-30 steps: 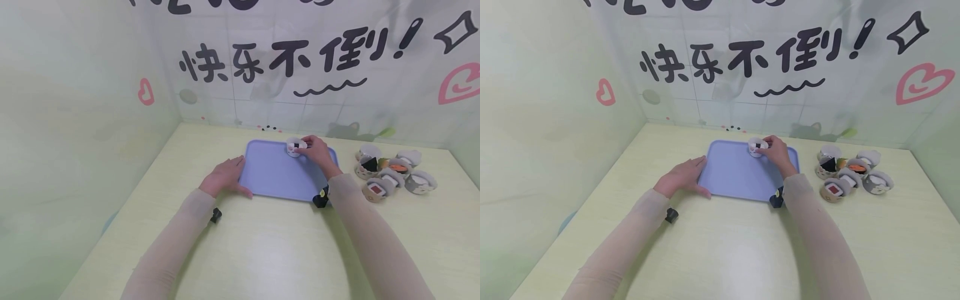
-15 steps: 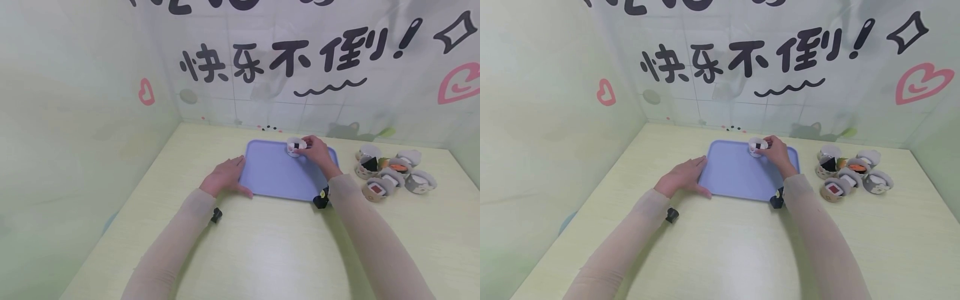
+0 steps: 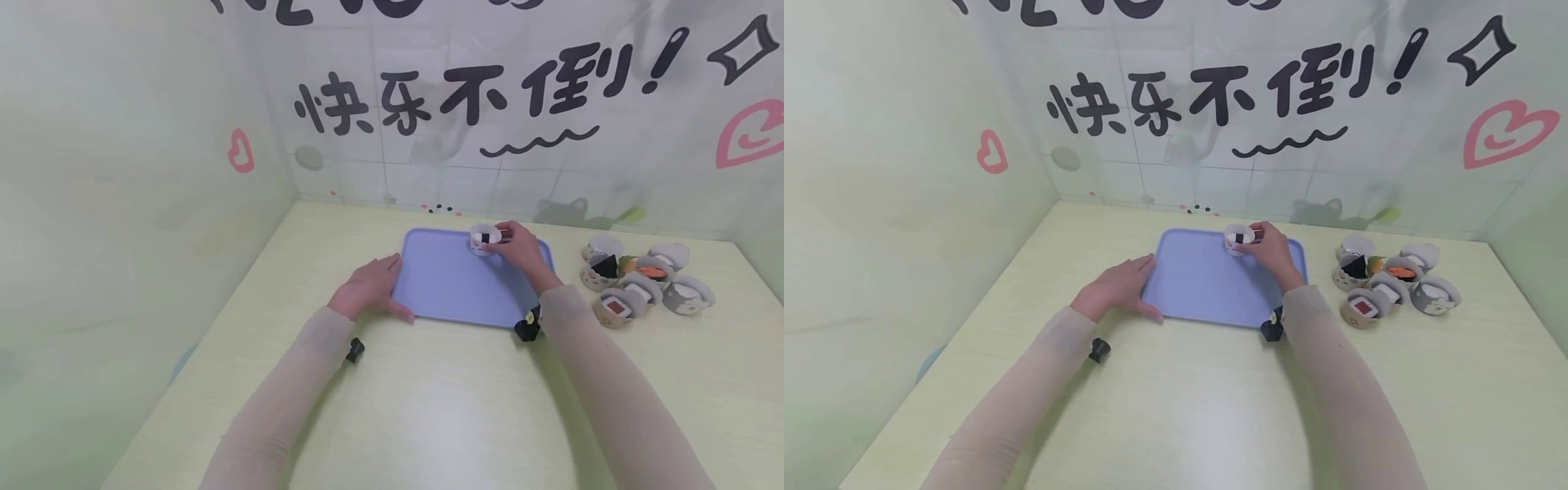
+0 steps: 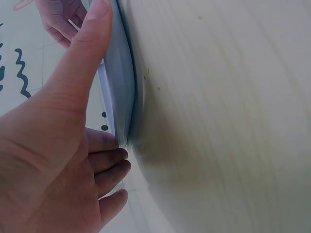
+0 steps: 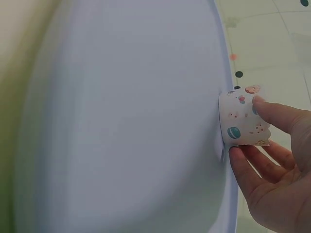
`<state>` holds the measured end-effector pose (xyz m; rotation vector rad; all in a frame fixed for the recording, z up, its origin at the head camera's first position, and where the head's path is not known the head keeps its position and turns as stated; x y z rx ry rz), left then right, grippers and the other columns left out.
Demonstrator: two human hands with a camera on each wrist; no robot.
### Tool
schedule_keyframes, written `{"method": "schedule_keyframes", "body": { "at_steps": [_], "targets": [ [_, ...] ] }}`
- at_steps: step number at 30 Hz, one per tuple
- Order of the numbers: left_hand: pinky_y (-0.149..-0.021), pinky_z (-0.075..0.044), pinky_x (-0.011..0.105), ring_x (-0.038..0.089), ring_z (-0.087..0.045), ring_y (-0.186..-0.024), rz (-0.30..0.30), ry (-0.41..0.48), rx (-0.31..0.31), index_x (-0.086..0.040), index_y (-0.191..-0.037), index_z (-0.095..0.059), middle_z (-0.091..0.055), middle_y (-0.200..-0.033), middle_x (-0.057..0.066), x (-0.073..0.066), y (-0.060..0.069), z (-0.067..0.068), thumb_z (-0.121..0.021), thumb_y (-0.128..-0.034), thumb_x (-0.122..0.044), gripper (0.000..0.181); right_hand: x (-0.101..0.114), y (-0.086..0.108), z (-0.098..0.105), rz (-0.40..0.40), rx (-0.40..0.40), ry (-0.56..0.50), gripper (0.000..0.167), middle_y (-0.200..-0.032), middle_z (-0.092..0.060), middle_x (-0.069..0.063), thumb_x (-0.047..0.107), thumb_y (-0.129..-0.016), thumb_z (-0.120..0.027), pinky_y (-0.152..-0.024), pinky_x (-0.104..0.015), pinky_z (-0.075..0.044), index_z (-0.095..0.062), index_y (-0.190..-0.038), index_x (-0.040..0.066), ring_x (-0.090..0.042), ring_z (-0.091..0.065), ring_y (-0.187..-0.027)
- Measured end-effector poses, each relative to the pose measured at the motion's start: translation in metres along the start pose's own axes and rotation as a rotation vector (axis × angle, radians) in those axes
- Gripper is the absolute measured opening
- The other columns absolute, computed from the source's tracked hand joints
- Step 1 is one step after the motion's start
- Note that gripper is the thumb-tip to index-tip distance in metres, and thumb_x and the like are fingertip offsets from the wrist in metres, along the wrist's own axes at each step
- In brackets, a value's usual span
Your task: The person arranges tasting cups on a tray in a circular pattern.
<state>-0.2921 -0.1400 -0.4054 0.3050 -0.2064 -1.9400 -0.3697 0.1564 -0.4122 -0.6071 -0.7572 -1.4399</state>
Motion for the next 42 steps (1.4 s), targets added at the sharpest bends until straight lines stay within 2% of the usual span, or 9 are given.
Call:
{"method": "schedule_keyframes", "body": {
  "at_steps": [9,19,29,42],
  "targets": [
    [-0.13,-0.016,0.04,0.03,-0.017,-0.156,0.005,0.016,0.002,0.0,-0.159,-0.01,-0.013,-0.168,0.016,0.0,-0.001,0.0,-0.076,-0.0663,-0.074,0.136,-0.003,0.005,0.005,-0.015,0.006,-0.03,0.063,-0.141,-0.055,-0.026,0.027,-0.093,-0.07,-0.109,-0.051,-0.048,-0.045,-0.143,-0.001,-0.039,-0.054,-0.129],
    [-0.128,-0.022,0.043,0.033,-0.022,-0.154,0.004,0.014,-0.001,0.0,-0.159,-0.011,-0.016,-0.167,0.017,-0.001,-0.001,0.0,-0.077,-0.065,-0.073,0.137,-0.003,0.013,0.009,-0.005,-0.023,-0.015,0.062,-0.14,-0.057,-0.024,0.03,-0.093,-0.07,-0.111,-0.051,-0.045,-0.047,-0.142,-0.001,-0.038,-0.053,-0.132],
    [-0.128,-0.022,0.043,0.033,-0.022,-0.154,-0.008,0.005,-0.018,0.001,-0.159,-0.012,-0.017,-0.167,0.018,0.001,-0.002,0.0,-0.077,-0.0646,-0.074,0.136,-0.01,0.02,0.012,-0.014,-0.022,-0.068,0.061,-0.142,-0.056,-0.023,0.033,-0.094,-0.069,-0.111,-0.05,-0.046,-0.048,-0.141,0.0,-0.038,-0.052,-0.133],
    [-0.128,-0.021,0.043,0.032,-0.021,-0.154,-0.003,-0.004,0.001,0.0,-0.159,-0.01,-0.014,-0.167,0.017,0.0,-0.002,0.0,-0.075,-0.0656,-0.075,0.137,-0.016,0.032,0.021,0.024,-0.013,-0.071,0.058,-0.141,-0.056,-0.025,0.031,-0.096,-0.066,-0.111,-0.051,-0.046,-0.048,-0.141,-0.002,-0.039,-0.052,-0.134]
  ]
}}
Point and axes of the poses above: each hand's wrist, its own y-axis away from the middle knuckle, its own z-axis out of the back of the hand, x = y × z, the point moved 1 cm from there along -y, towards the middle knuckle
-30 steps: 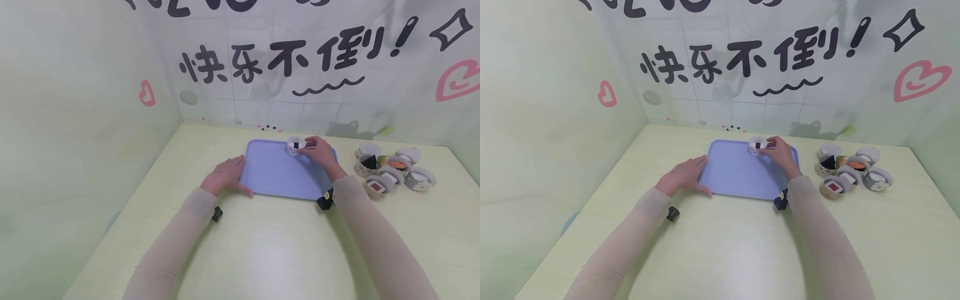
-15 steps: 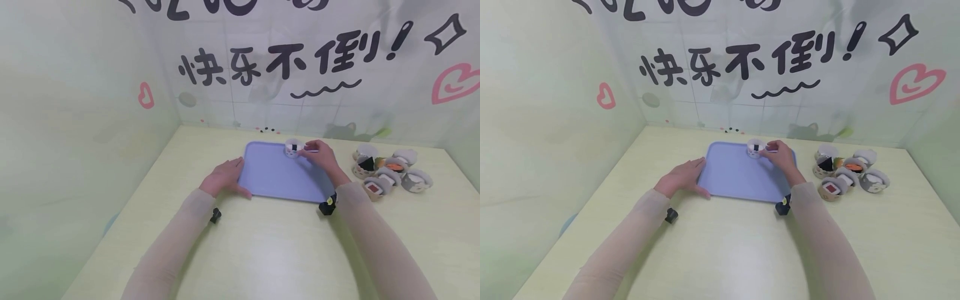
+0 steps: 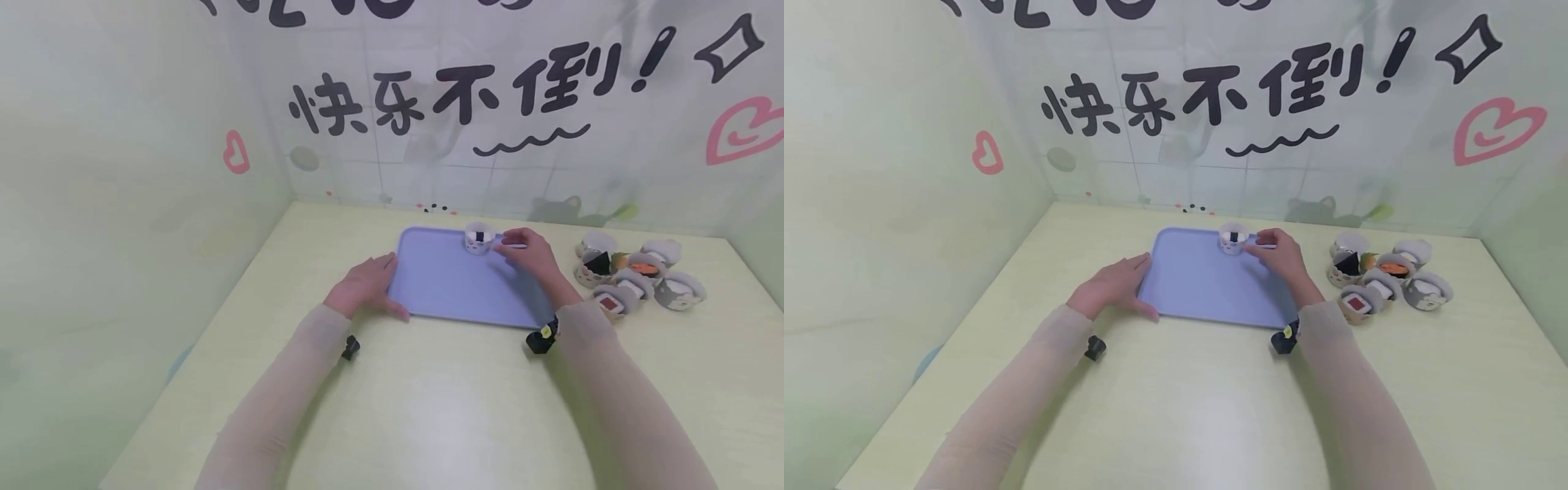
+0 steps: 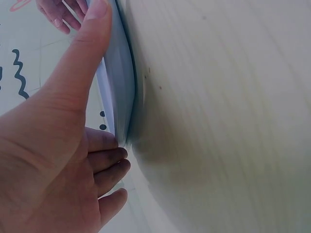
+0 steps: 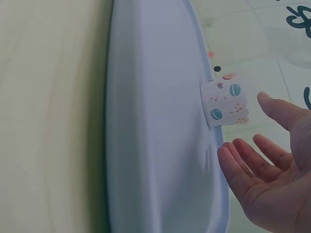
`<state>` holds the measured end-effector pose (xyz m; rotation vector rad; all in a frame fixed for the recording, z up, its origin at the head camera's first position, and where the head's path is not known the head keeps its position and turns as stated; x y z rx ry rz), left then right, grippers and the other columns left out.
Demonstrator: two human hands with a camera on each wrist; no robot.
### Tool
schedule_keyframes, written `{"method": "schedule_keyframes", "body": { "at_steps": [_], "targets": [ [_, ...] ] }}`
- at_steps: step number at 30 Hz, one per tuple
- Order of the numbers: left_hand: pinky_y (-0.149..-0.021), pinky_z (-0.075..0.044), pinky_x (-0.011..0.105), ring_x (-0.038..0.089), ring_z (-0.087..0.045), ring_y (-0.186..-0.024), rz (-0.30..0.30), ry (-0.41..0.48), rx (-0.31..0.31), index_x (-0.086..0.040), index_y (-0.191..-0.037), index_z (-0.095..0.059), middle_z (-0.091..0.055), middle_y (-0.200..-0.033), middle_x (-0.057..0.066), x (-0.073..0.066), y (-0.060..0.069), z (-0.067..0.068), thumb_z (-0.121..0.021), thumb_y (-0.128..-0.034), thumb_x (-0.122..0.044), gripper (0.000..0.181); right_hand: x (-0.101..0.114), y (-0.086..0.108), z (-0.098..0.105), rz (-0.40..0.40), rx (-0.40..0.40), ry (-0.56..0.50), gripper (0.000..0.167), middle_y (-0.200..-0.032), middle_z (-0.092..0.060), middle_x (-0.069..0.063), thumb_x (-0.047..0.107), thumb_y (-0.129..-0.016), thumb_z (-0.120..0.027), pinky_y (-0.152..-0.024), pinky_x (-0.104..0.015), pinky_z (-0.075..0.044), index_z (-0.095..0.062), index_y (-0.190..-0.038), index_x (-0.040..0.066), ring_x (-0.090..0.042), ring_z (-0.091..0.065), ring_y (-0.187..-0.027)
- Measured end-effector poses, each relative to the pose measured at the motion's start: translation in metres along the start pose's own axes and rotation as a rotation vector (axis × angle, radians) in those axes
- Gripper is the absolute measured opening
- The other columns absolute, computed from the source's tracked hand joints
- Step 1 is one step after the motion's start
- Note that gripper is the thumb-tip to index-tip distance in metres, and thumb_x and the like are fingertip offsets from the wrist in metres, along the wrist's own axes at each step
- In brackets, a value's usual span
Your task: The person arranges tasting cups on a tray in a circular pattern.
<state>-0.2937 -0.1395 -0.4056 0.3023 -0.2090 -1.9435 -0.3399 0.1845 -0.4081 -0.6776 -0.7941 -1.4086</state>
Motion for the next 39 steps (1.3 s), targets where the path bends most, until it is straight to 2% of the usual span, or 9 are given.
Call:
{"method": "schedule_keyframes", "body": {
  "at_steps": [12,25,33,39],
  "targets": [
    [-0.128,-0.022,0.043,0.033,-0.022,-0.154,-0.001,0.009,0.002,0.001,-0.159,-0.012,-0.016,-0.167,0.018,-0.002,0.001,0.001,-0.077,-0.0649,-0.073,0.136,0.006,0.011,0.007,-0.003,0.013,-0.024,0.059,-0.143,-0.054,-0.023,0.032,-0.096,-0.066,-0.113,-0.051,-0.044,-0.047,-0.143,0.001,-0.038,-0.051,-0.135],
    [-0.129,-0.018,0.042,0.032,-0.02,-0.155,0.002,-0.01,0.006,0.0,-0.159,-0.012,-0.015,-0.167,0.017,-0.001,-0.001,0.0,-0.076,-0.0652,-0.075,0.136,0.008,0.036,0.018,0.076,0.027,-0.051,0.058,-0.141,-0.055,-0.028,0.025,-0.097,-0.066,-0.112,-0.052,-0.045,-0.045,-0.142,-0.004,-0.043,-0.053,-0.132],
    [-0.129,-0.02,0.043,0.032,-0.023,-0.154,-0.007,-0.021,-0.011,0.001,-0.158,-0.015,-0.018,-0.166,0.018,-0.001,-0.002,0.002,-0.076,-0.066,-0.074,0.134,0.007,0.045,0.023,0.077,0.046,-0.075,0.056,-0.142,-0.053,-0.028,0.023,-0.097,-0.066,-0.112,-0.052,-0.045,-0.046,-0.14,-0.006,-0.042,-0.053,-0.132],
    [-0.129,-0.019,0.042,0.032,-0.021,-0.154,0.006,-0.02,0.003,0.0,-0.159,-0.012,-0.015,-0.167,0.017,-0.001,-0.003,0.001,-0.076,-0.0656,-0.074,0.136,0.006,0.051,0.026,0.074,0.068,-0.089,0.056,-0.144,-0.052,-0.026,0.024,-0.097,-0.067,-0.112,-0.051,-0.046,-0.046,-0.14,-0.005,-0.041,-0.053,-0.132]
  ]
}}
Point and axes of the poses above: each hand's wrist, its own y-axis away from the middle knuckle, its own z-axis out of the back of the hand, x = y × z, the point moved 1 cm from there along -y, towards the middle knuckle
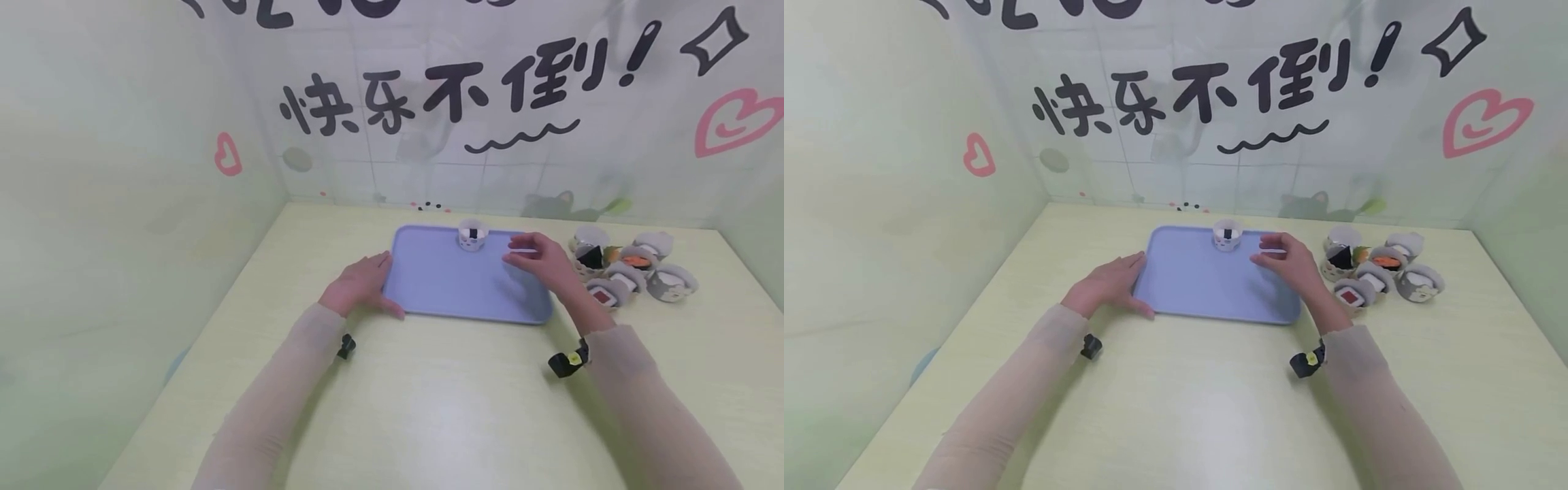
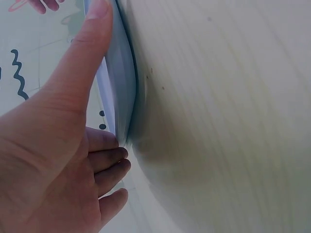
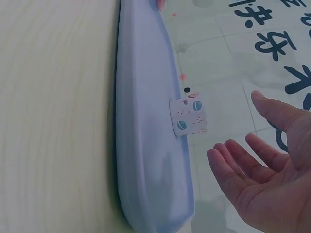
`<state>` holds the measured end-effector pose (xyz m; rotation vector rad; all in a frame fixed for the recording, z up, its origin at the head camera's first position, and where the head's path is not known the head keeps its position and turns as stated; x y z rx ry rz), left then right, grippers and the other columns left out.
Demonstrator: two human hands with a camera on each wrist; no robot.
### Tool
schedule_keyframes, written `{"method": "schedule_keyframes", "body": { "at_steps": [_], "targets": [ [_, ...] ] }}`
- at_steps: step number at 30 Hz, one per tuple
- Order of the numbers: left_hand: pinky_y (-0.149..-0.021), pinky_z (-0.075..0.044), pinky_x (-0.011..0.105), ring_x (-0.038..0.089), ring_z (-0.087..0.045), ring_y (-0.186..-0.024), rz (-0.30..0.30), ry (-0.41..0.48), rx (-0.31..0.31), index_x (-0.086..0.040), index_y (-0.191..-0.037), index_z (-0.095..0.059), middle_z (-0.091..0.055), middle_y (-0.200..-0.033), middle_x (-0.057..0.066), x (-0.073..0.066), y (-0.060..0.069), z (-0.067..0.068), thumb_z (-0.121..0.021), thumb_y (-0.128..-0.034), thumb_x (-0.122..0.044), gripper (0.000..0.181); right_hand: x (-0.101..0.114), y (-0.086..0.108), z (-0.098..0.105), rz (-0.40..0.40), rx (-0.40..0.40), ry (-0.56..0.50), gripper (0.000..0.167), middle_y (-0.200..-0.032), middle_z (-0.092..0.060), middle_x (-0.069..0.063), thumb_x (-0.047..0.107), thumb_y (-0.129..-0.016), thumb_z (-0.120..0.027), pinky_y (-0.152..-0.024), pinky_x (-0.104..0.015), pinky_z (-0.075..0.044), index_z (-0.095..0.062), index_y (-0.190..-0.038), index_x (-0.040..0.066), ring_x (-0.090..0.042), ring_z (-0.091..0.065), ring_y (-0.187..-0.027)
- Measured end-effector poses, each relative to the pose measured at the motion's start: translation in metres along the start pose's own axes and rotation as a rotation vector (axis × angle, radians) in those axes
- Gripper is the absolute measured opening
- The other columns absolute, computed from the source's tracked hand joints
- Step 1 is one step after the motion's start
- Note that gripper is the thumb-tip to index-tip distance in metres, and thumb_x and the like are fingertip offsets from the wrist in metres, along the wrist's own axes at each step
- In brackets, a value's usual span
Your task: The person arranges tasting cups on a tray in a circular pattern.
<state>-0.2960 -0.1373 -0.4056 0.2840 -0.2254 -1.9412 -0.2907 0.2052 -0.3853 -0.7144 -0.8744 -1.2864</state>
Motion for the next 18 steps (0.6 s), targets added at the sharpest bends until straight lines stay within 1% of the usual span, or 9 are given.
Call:
{"method": "schedule_keyframes", "body": {
  "at_steps": [6,10,12,14,16,18],
  "targets": [
    [-0.128,-0.022,0.044,0.034,-0.02,-0.154,0.004,0.007,0.013,-0.001,-0.159,-0.01,-0.013,-0.168,0.017,0.001,0.0,0.001,-0.076,-0.0658,-0.074,0.136,-0.001,0.005,0.003,0.004,0.005,0.001,0.057,-0.144,-0.052,-0.024,0.026,-0.097,-0.067,-0.11,-0.048,-0.048,-0.046,-0.141,-0.003,-0.039,-0.055,-0.132],
    [-0.128,-0.02,0.044,0.033,-0.019,-0.155,0.004,0.011,0.016,-0.001,-0.159,-0.009,-0.013,-0.168,0.016,0.001,-0.001,0.0,-0.076,-0.0658,-0.075,0.136,-0.002,0.009,0.007,0.013,-0.002,0.027,0.059,-0.144,-0.053,-0.022,0.031,-0.096,-0.067,-0.108,-0.046,-0.05,-0.047,-0.141,-0.001,-0.038,-0.055,-0.132],
    [-0.128,-0.02,0.044,0.033,-0.019,-0.155,0.004,0.012,0.016,-0.001,-0.159,-0.009,-0.013,-0.168,0.016,0.002,-0.001,0.0,-0.076,-0.0659,-0.075,0.136,-0.002,0.012,0.009,0.016,-0.004,0.035,0.059,-0.143,-0.054,-0.021,0.033,-0.096,-0.067,-0.105,-0.036,-0.053,-0.047,-0.141,0.0,-0.038,-0.055,-0.132],
    [-0.128,-0.021,0.044,0.034,-0.02,-0.154,0.004,0.016,0.015,-0.001,-0.159,-0.01,-0.013,-0.168,0.016,0.002,-0.001,0.0,-0.076,-0.0658,-0.074,0.136,-0.002,0.015,0.01,0.022,-0.002,0.03,0.06,-0.143,-0.054,-0.021,0.034,-0.097,-0.066,-0.099,-0.022,-0.054,-0.047,-0.142,0.0,-0.038,-0.055,-0.131],
    [-0.128,-0.022,0.044,0.034,-0.02,-0.154,0.003,0.017,0.016,-0.001,-0.159,-0.01,-0.013,-0.168,0.016,0.002,0.0,0.0,-0.076,-0.0659,-0.074,0.136,-0.001,0.018,0.011,0.031,-0.002,0.022,0.06,-0.143,-0.054,-0.022,0.034,-0.097,-0.066,-0.09,-0.009,-0.051,-0.047,-0.141,-0.001,-0.038,-0.056,-0.13],
    [-0.128,-0.023,0.045,0.034,-0.021,-0.154,0.002,0.018,0.013,0.0,-0.159,-0.01,-0.014,-0.168,0.016,0.001,0.0,0.001,-0.077,-0.0659,-0.074,0.136,0.001,0.021,0.012,0.037,-0.008,0.021,0.059,-0.142,-0.055,-0.023,0.033,-0.097,-0.066,-0.084,-0.002,-0.048,-0.047,-0.141,-0.001,-0.034,-0.059,-0.127]
  ]
}}
Point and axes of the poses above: each hand's wrist, its own y-axis away from the middle knuckle, its own z-axis out of the back of the hand, x = y × z, the point moved 1 cm from there along -y, towards the middle knuckle
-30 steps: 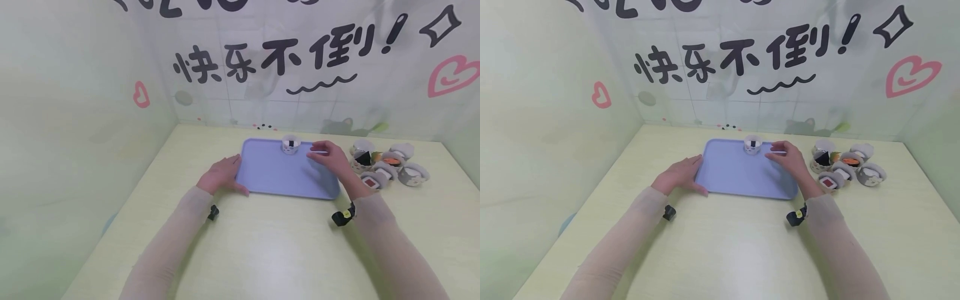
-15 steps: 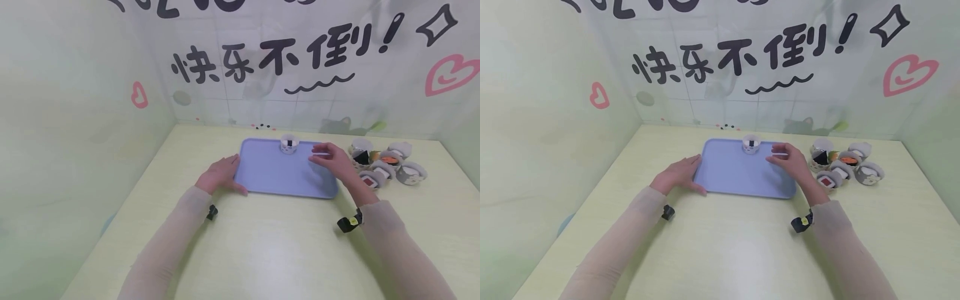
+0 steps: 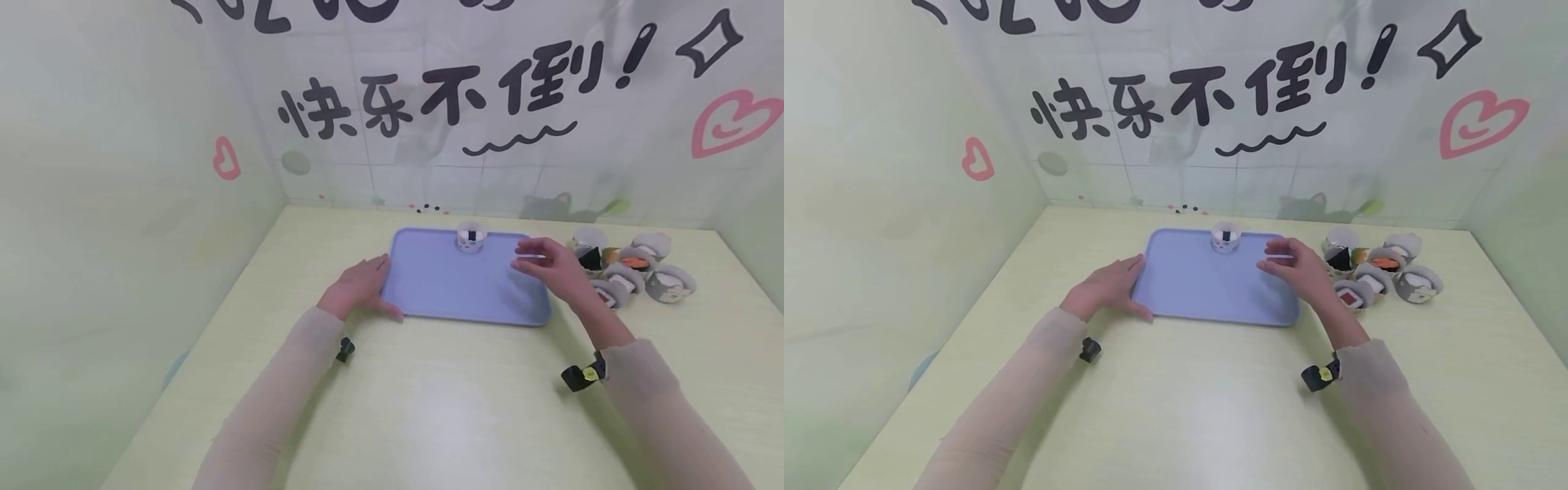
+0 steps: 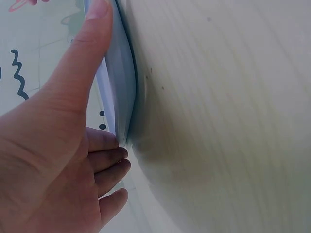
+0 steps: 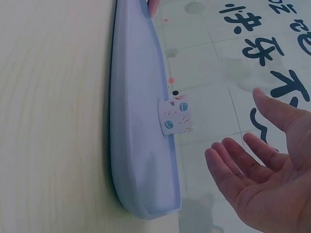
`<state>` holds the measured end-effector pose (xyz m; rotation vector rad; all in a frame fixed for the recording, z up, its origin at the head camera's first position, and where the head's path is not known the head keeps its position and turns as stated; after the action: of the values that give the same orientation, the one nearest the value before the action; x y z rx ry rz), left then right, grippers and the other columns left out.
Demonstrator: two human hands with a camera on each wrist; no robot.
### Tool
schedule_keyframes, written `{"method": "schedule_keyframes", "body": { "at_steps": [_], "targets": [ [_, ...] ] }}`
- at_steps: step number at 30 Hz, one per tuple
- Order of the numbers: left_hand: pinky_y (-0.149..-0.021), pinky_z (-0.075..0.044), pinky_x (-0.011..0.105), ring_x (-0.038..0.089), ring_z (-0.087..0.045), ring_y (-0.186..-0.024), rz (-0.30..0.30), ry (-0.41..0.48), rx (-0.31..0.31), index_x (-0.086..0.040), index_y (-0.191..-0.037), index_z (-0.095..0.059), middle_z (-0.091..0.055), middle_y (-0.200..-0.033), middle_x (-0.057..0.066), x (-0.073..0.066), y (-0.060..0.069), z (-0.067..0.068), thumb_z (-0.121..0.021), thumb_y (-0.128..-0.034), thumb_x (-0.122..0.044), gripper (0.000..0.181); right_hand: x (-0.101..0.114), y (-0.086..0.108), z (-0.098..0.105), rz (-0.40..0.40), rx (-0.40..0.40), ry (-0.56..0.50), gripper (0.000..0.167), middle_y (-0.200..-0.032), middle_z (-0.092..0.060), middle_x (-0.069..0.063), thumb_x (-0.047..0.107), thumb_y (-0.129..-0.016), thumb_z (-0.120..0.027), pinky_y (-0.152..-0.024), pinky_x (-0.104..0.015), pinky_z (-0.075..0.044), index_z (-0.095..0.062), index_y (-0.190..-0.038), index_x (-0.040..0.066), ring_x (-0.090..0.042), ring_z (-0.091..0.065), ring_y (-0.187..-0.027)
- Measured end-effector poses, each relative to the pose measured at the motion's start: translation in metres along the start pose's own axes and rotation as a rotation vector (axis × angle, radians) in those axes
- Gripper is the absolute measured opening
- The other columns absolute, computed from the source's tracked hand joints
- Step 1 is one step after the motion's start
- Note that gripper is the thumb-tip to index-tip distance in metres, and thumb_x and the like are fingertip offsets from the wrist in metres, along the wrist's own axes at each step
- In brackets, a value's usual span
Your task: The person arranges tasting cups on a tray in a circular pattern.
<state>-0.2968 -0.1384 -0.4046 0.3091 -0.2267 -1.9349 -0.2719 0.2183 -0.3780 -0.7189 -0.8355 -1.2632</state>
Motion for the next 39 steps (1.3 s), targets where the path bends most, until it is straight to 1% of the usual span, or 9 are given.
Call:
{"method": "schedule_keyframes", "body": {
  "at_steps": [3,6,8,11,17,24,31,35,39],
  "targets": [
    [-0.127,-0.024,0.045,0.034,-0.022,-0.154,-0.003,-0.004,-0.005,0.0,-0.159,-0.011,-0.015,-0.167,0.017,-0.001,0.001,0.0,-0.076,-0.0666,-0.074,0.135,0.001,0.004,0.002,0.011,-0.008,0.0,0.057,-0.141,-0.055,-0.023,0.033,-0.097,-0.066,-0.082,0.0,-0.046,-0.049,-0.14,-0.001,-0.013,-0.064,-0.115],
    [-0.127,-0.023,0.045,0.035,-0.022,-0.154,-0.007,0.001,-0.004,0.001,-0.159,-0.011,-0.015,-0.167,0.018,-0.001,0.002,0.001,-0.077,-0.0672,-0.073,0.135,0.001,0.008,0.005,0.021,-0.009,0.007,0.057,-0.14,-0.056,-0.023,0.033,-0.097,-0.066,-0.083,0.0,-0.046,-0.049,-0.14,0.0,0.009,-0.056,-0.102],
    [-0.128,-0.022,0.045,0.034,-0.021,-0.154,-0.008,0.004,-0.002,0.001,-0.159,-0.011,-0.015,-0.167,0.018,-0.002,0.003,0.002,-0.077,-0.0674,-0.073,0.134,-0.001,0.01,0.006,0.03,-0.01,0.011,0.058,-0.139,-0.056,-0.023,0.034,-0.096,-0.066,-0.083,-0.001,-0.046,-0.049,-0.14,0.0,0.015,-0.053,-0.097],
    [-0.128,-0.022,0.045,0.034,-0.021,-0.154,-0.01,0.004,-0.003,0.001,-0.159,-0.011,-0.014,-0.167,0.018,-0.002,0.003,0.002,-0.076,-0.0674,-0.073,0.134,-0.004,0.014,0.009,0.048,-0.03,0.019,0.058,-0.132,-0.062,-0.012,0.033,-0.096,-0.068,-0.083,-0.002,-0.046,-0.05,-0.139,0.0,0.018,-0.054,-0.095],
    [-0.127,-0.024,0.045,0.035,-0.021,-0.154,-0.01,-0.003,-0.008,0.001,-0.159,-0.012,-0.015,-0.167,0.017,-0.002,0.001,0.001,-0.076,-0.0669,-0.074,0.135,-0.008,0.022,0.016,0.077,-0.054,-0.012,0.053,-0.108,-0.057,0.027,0.03,-0.095,-0.069,-0.082,-0.002,-0.047,-0.052,-0.135,-0.001,0.018,-0.057,-0.095],
    [-0.127,-0.023,0.045,0.034,-0.02,-0.155,0.003,-0.006,0.008,0.0,-0.159,-0.01,-0.013,-0.168,0.016,-0.002,0.001,0.001,-0.076,-0.0666,-0.074,0.136,-0.012,0.03,0.025,0.068,-0.052,-0.037,0.055,-0.111,-0.058,0.023,0.026,-0.096,-0.068,-0.082,-0.001,-0.048,-0.048,-0.137,-0.004,0.019,-0.057,-0.095],
    [-0.127,-0.024,0.045,0.034,-0.021,-0.154,0.002,0.009,-0.003,0.0,-0.159,-0.011,-0.014,-0.167,0.017,-0.002,0.002,0.0,-0.077,-0.0663,-0.073,0.136,-0.017,0.036,0.034,0.058,-0.051,-0.038,0.052,-0.104,-0.056,0.035,0.024,-0.097,-0.067,-0.081,0.0,-0.047,-0.048,-0.136,-0.003,0.022,-0.057,-0.094],
    [-0.127,-0.025,0.045,0.034,-0.022,-0.154,0.0,0.017,-0.008,0.0,-0.159,-0.011,-0.015,-0.167,0.017,-0.001,0.002,0.0,-0.078,-0.0665,-0.072,0.135,-0.021,0.04,0.039,0.062,-0.064,-0.064,0.034,-0.103,-0.059,0.036,0.021,-0.096,-0.068,-0.082,0.001,-0.048,-0.055,-0.127,0.016,0.022,-0.059,-0.094],
    [-0.127,-0.025,0.045,0.035,-0.022,-0.154,0.0,0.018,-0.007,0.0,-0.159,-0.01,-0.015,-0.167,0.017,-0.001,0.002,0.0,-0.078,-0.0663,-0.072,0.136,-0.024,0.045,0.044,0.062,-0.078,-0.064,0.03,-0.103,-0.06,0.036,0.019,-0.096,-0.068,-0.081,0.001,-0.048,-0.055,-0.119,0.031,0.021,-0.059,-0.094]
  ]
}}
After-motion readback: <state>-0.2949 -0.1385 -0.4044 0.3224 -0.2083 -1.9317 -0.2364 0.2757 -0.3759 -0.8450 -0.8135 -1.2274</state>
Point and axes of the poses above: each hand's wrist, its own y-axis away from the middle knuckle, its own z-axis out of the back of the hand, x = y × z, the point moved 1 cm from there along -y, towards the middle knuckle
